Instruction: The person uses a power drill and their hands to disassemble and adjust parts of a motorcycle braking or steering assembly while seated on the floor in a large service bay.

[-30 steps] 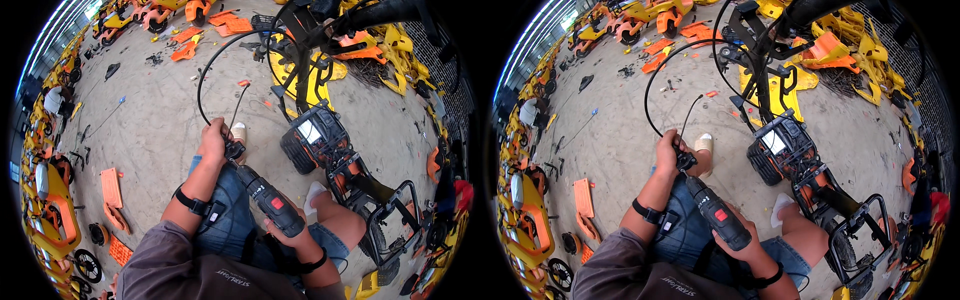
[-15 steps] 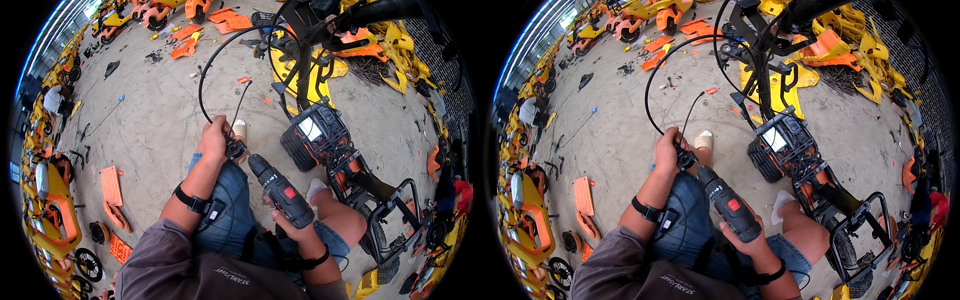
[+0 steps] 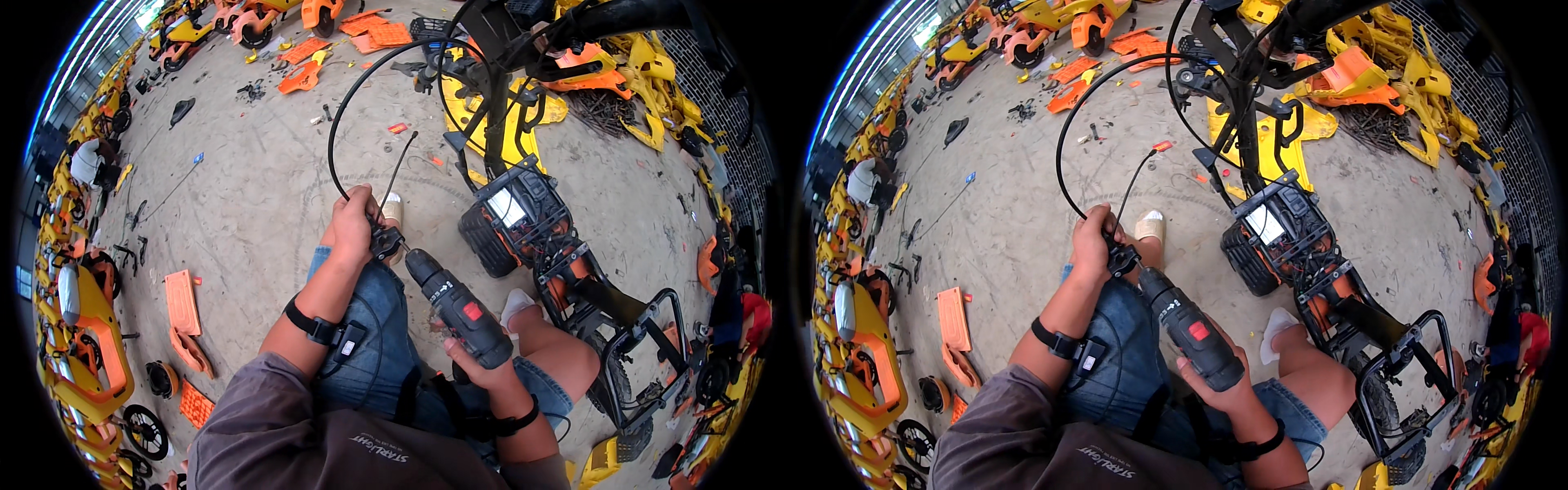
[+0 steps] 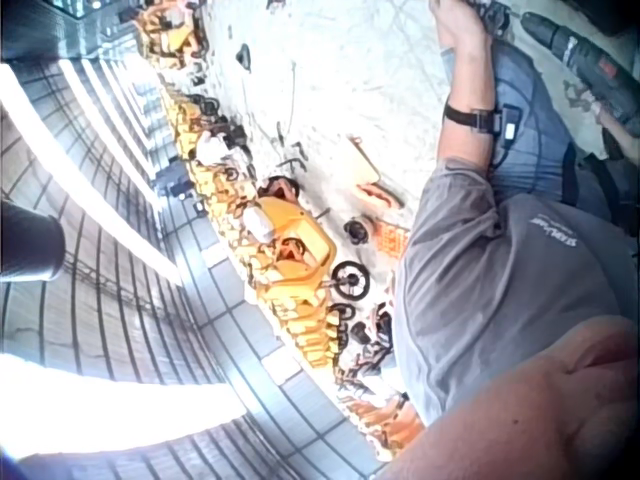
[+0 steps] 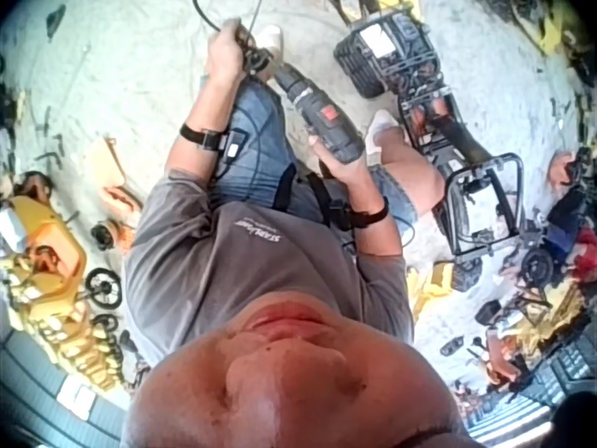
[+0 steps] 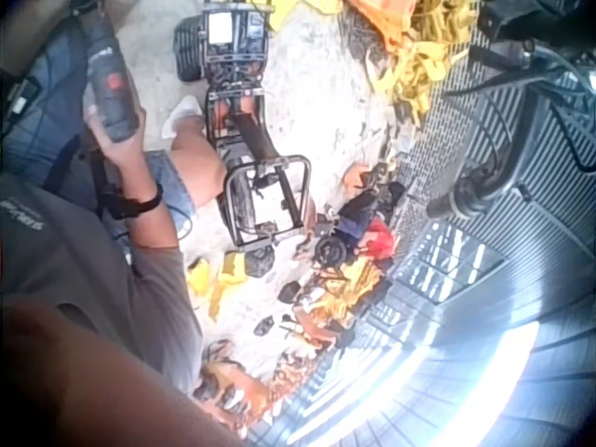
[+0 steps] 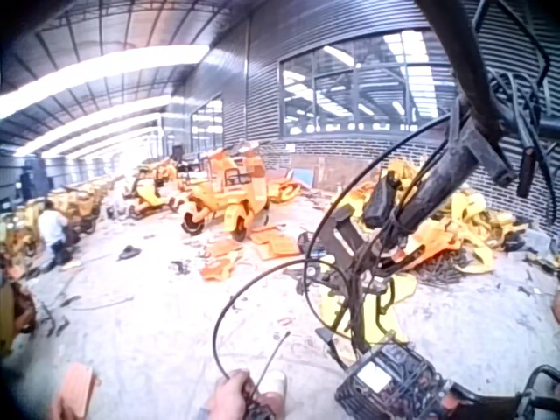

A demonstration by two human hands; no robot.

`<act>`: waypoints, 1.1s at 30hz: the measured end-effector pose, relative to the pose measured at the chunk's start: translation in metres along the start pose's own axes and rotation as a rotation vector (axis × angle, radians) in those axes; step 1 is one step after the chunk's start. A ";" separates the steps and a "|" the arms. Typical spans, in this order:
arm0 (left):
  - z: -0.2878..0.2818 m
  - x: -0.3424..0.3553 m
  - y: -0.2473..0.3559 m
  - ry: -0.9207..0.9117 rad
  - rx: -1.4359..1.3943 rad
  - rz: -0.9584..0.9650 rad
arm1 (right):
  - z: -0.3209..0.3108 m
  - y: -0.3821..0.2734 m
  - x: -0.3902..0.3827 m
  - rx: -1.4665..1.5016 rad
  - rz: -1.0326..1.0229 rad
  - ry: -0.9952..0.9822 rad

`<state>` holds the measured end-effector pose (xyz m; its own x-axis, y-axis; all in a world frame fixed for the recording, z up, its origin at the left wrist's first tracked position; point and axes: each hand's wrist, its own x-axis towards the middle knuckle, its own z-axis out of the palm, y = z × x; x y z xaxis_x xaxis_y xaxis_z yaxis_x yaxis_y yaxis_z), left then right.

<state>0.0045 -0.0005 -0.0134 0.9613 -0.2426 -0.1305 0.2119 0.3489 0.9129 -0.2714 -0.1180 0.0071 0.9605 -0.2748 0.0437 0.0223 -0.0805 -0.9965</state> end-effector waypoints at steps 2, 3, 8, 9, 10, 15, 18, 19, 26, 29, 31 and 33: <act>-0.002 0.001 -0.002 -0.005 -0.005 0.008 | 0.002 -0.001 -0.001 0.178 0.109 -0.002; -0.003 0.001 -0.003 -0.008 -0.007 0.010 | 0.003 -0.002 -0.001 0.280 0.163 0.003; 0.001 -0.001 -0.001 0.010 -0.017 0.018 | 0.006 -0.007 0.002 0.585 0.263 0.036; 0.001 -0.002 0.000 0.018 -0.015 0.016 | 0.007 -0.010 0.003 0.633 0.284 0.042; 0.002 -0.003 0.000 0.019 -0.012 0.022 | 0.007 -0.015 0.005 0.680 0.305 0.048; 0.002 -0.002 -0.004 0.026 0.019 0.063 | 0.004 -0.016 0.005 0.819 0.394 0.051; -0.002 0.001 -0.009 0.020 0.021 0.079 | 0.004 -0.016 0.005 0.797 0.401 0.045; -0.002 0.000 -0.009 0.019 0.021 0.075 | 0.004 -0.018 0.006 0.790 0.395 0.039; 0.003 -0.004 -0.008 0.017 0.088 0.091 | 0.001 -0.016 0.003 0.633 0.319 0.009; 0.012 -0.013 0.003 0.033 0.043 0.042 | 0.003 -0.022 0.004 0.631 0.318 0.005; 0.008 -0.009 0.003 0.036 0.038 0.067 | 0.002 -0.018 0.004 0.620 0.307 -0.024; 0.010 -0.012 0.002 0.048 0.040 0.020 | 0.004 -0.015 0.001 0.618 0.316 0.004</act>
<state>-0.0082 -0.0061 -0.0064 0.9728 -0.1916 -0.1300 0.1866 0.3166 0.9300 -0.2699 -0.1132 0.0217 0.9461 -0.1986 -0.2559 -0.1031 0.5642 -0.8191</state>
